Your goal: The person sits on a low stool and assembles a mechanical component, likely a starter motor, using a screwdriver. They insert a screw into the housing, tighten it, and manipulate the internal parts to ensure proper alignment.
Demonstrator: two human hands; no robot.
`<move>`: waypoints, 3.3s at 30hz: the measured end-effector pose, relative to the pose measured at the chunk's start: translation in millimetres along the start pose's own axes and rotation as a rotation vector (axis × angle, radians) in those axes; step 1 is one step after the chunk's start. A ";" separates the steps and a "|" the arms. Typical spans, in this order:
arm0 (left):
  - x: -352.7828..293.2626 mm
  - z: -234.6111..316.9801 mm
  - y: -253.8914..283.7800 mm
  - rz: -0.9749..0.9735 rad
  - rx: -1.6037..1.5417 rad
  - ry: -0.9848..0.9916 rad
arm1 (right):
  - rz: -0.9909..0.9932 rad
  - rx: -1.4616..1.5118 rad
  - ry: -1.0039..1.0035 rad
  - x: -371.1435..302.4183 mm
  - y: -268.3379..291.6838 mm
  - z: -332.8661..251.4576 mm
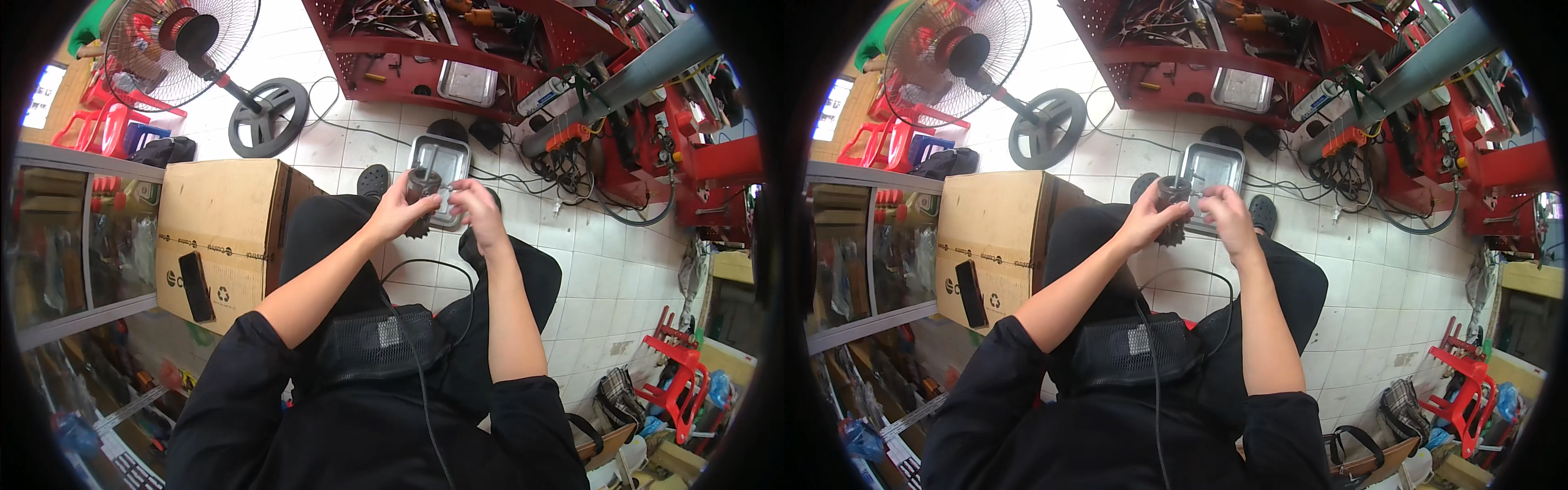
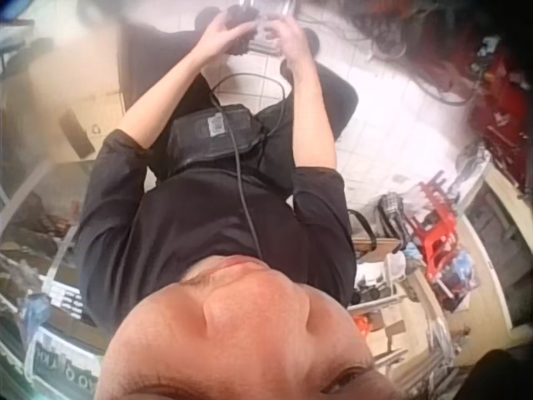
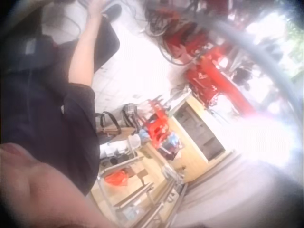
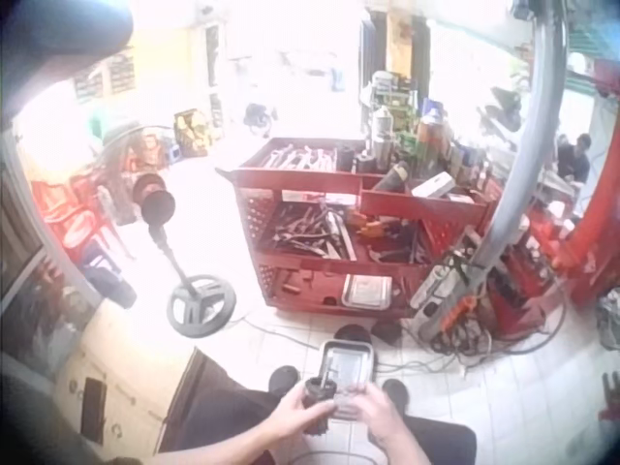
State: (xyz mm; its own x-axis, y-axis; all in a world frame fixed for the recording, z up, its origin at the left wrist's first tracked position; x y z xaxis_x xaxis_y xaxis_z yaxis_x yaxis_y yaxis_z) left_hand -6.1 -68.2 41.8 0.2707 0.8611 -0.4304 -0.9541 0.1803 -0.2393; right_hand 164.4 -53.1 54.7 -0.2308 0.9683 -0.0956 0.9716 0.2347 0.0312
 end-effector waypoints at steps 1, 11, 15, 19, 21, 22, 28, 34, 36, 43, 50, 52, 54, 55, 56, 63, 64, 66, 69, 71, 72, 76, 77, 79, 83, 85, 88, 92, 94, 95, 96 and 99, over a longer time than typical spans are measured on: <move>-2.0 6.3 -1.5 0.038 0.125 -0.039 | 0.021 0.045 -0.109 -3.4 5.5 -8.7; 18.5 2.2 -2.7 0.113 0.486 -0.137 | -0.059 -0.017 -0.126 7.7 25.1 3.6; 22.1 2.9 2.3 0.138 0.471 -0.100 | -0.175 0.095 -0.136 15.3 21.8 -5.2; 26.8 -0.4 4.0 0.117 0.489 -0.151 | -0.175 0.218 -0.064 18.4 19.7 3.8; 25.9 2.1 2.7 0.130 0.469 -0.150 | -0.157 0.236 -0.023 21.1 21.1 3.9; 25.6 2.6 2.1 0.137 0.459 -0.149 | -0.144 0.233 -0.015 21.1 21.0 3.4; 30.0 2.0 0.4 0.034 0.188 -0.021 | -0.072 0.289 0.171 24.5 13.3 2.3; 37.2 -7.3 3.5 -0.062 -0.065 0.071 | -0.026 0.143 0.320 26.5 9.8 15.5; 35.1 -3.8 1.4 -0.041 -0.076 0.087 | -0.020 0.089 0.331 26.9 8.5 16.6; 34.8 -0.9 3.9 -0.054 -0.065 0.070 | -0.006 0.060 -0.012 27.7 11.9 6.1; 35.5 -4.3 3.9 -0.048 -0.015 0.098 | 0.045 0.168 0.215 25.6 4.4 13.3; 34.0 -4.7 4.4 -0.036 -0.030 0.098 | 0.063 0.141 0.166 25.4 1.8 9.8; 34.6 -4.8 5.7 -0.052 0.034 0.109 | 0.005 0.075 0.003 25.3 7.3 -0.9; 34.6 -4.8 6.5 -0.058 0.065 0.115 | -0.035 0.062 -0.036 26.4 9.9 5.7; 35.2 -4.9 6.2 -0.050 0.125 0.104 | -0.074 0.048 -0.073 28.1 12.4 12.5; 34.6 -7.8 5.7 0.056 0.279 -0.009 | -0.048 0.310 0.011 24.5 13.3 9.5; 34.9 -8.6 7.1 0.077 0.290 -0.018 | -0.043 0.326 0.025 24.8 12.8 9.4; 31.8 1.0 2.2 0.113 0.364 -0.062 | -0.030 0.359 0.053 25.1 16.3 11.9; 31.2 3.1 -0.6 0.125 0.380 -0.087 | -0.017 0.350 0.063 25.3 18.8 13.2; 28.5 8.6 1.0 0.125 0.404 -0.087 | -0.013 0.320 0.104 26.0 16.7 13.0; 26.1 11.6 2.5 0.128 0.415 -0.087 | -0.013 0.301 0.137 26.7 14.2 12.5; 36.0 -4.8 1.6 0.032 0.007 -0.006 | 0.010 0.172 0.274 27.7 14.2 20.5; 36.8 -3.7 2.1 0.022 0.063 0.018 | 0.036 0.197 0.286 27.6 15.0 21.0; 41.4 -16.7 10.1 0.037 0.116 -0.156 | 0.034 0.286 0.222 26.1 5.5 9.8; 30.4 8.2 0.2 0.090 0.296 -0.020 | 0.033 0.090 -0.072 30.3 16.2 -3.8; 41.9 16.6 0.0 0.112 0.378 -0.067 | -0.005 -0.065 -0.214 39.2 20.5 -4.1; 67.1 30.5 -6.0 0.097 0.469 -0.115 | 0.013 -0.101 -0.163 57.7 36.0 -11.8; 113.5 -9.4 -8.7 0.167 0.366 -0.277 | -0.011 0.147 -0.126 69.2 52.7 -2.3; 110.6 7.8 -25.4 0.026 0.268 -0.106 | -0.032 0.111 -0.091 67.2 72.6 2.2; 105.3 16.0 -28.8 0.008 0.255 -0.110 | -0.055 0.095 -0.039 69.3 74.5 3.7; 105.6 13.6 -23.5 0.003 0.274 -0.069 | -0.091 0.089 0.020 73.3 72.4 3.3; 104.5 26.9 -28.9 0.003 0.244 -0.060 | -0.043 0.223 0.012 80.3 77.9 5.5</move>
State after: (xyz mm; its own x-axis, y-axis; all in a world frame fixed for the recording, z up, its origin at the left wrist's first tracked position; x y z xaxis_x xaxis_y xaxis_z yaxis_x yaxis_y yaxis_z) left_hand 46.3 29.4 27.2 0.2670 0.8871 -0.3766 -0.9595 0.2812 -0.0179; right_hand 221.8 42.5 44.1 -0.2711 0.9592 -0.0798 0.9482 0.2519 -0.1937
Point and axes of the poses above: each hand's wrist, its own x-axis towards the middle knuckle, its own y-axis out of the back of the hand, z = x × y, the point moved 2 cm from there along x, towards the middle knuckle, and after that the axes turned 15 degrees about y, right-handed, at the moved point
